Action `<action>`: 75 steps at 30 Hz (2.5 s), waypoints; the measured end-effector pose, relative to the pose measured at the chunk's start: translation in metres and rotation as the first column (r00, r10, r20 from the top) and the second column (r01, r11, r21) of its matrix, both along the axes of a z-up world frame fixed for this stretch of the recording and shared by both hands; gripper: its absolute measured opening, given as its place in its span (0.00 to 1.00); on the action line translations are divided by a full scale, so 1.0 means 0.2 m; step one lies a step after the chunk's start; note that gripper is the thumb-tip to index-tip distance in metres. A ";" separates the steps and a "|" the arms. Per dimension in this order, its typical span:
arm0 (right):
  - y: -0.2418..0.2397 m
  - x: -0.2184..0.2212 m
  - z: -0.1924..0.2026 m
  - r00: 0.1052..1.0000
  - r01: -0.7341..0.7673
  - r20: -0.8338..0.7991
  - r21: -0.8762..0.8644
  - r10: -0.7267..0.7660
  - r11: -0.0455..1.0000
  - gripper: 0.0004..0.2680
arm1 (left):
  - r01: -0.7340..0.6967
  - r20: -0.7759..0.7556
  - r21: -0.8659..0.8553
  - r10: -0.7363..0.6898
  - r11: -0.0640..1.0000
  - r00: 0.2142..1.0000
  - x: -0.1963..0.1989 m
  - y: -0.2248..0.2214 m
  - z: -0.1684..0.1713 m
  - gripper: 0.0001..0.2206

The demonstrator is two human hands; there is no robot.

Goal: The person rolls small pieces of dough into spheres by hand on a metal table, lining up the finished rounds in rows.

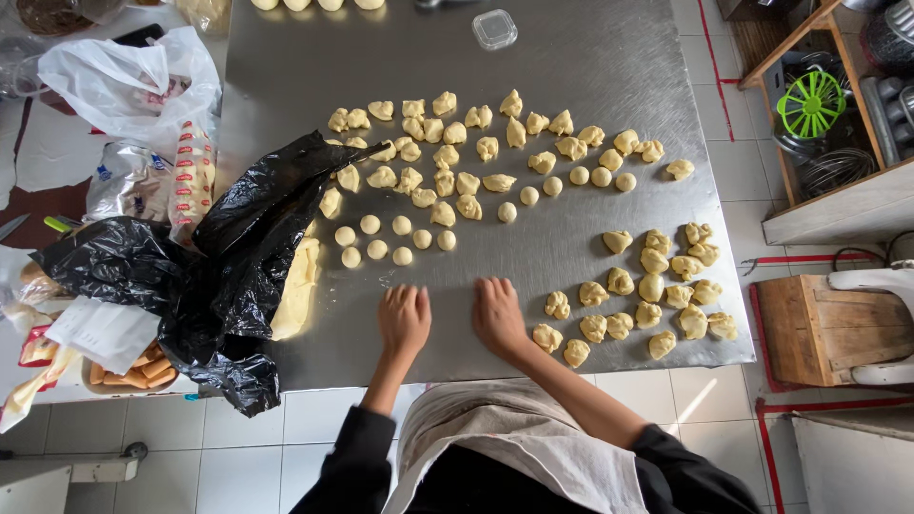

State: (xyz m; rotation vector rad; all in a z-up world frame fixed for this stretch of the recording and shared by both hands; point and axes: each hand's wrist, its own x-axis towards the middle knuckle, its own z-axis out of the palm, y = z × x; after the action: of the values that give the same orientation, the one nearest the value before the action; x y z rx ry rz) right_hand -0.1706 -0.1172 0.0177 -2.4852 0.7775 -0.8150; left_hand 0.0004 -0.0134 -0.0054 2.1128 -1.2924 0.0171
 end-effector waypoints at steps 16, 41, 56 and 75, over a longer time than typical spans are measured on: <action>0.17 0.00 -0.11 0.993 -0.113 0.037 0.103 0.110 0.988 0.08 | 0.060 0.093 -0.173 -0.044 0.983 0.995 -0.21 -0.05 -0.02 0.11; 0.19 -0.04 0.10 0.994 -0.067 -0.092 0.007 0.067 0.998 0.17 | 0.037 0.058 -0.191 -0.027 0.981 0.998 -0.16 0.01 0.16 0.09; -1.05 -0.39 0.15 0.931 0.322 0.179 0.011 -0.319 0.947 0.18 | 0.329 -0.226 -0.427 -0.452 0.842 0.863 -0.47 -0.89 0.14 0.30; -0.77 -0.58 0.18 0.851 0.250 0.276 0.535 -0.447 0.807 0.07 | 0.603 -0.295 -0.215 -0.639 0.769 0.710 -0.68 -0.47 0.07 0.11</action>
State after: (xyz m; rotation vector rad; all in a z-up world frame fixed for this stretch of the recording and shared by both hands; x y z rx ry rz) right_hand -0.2866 -0.2712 0.0529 -1.6791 1.1526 -1.0511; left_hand -0.1365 -0.1072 0.0094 1.4031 -1.6648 -0.5538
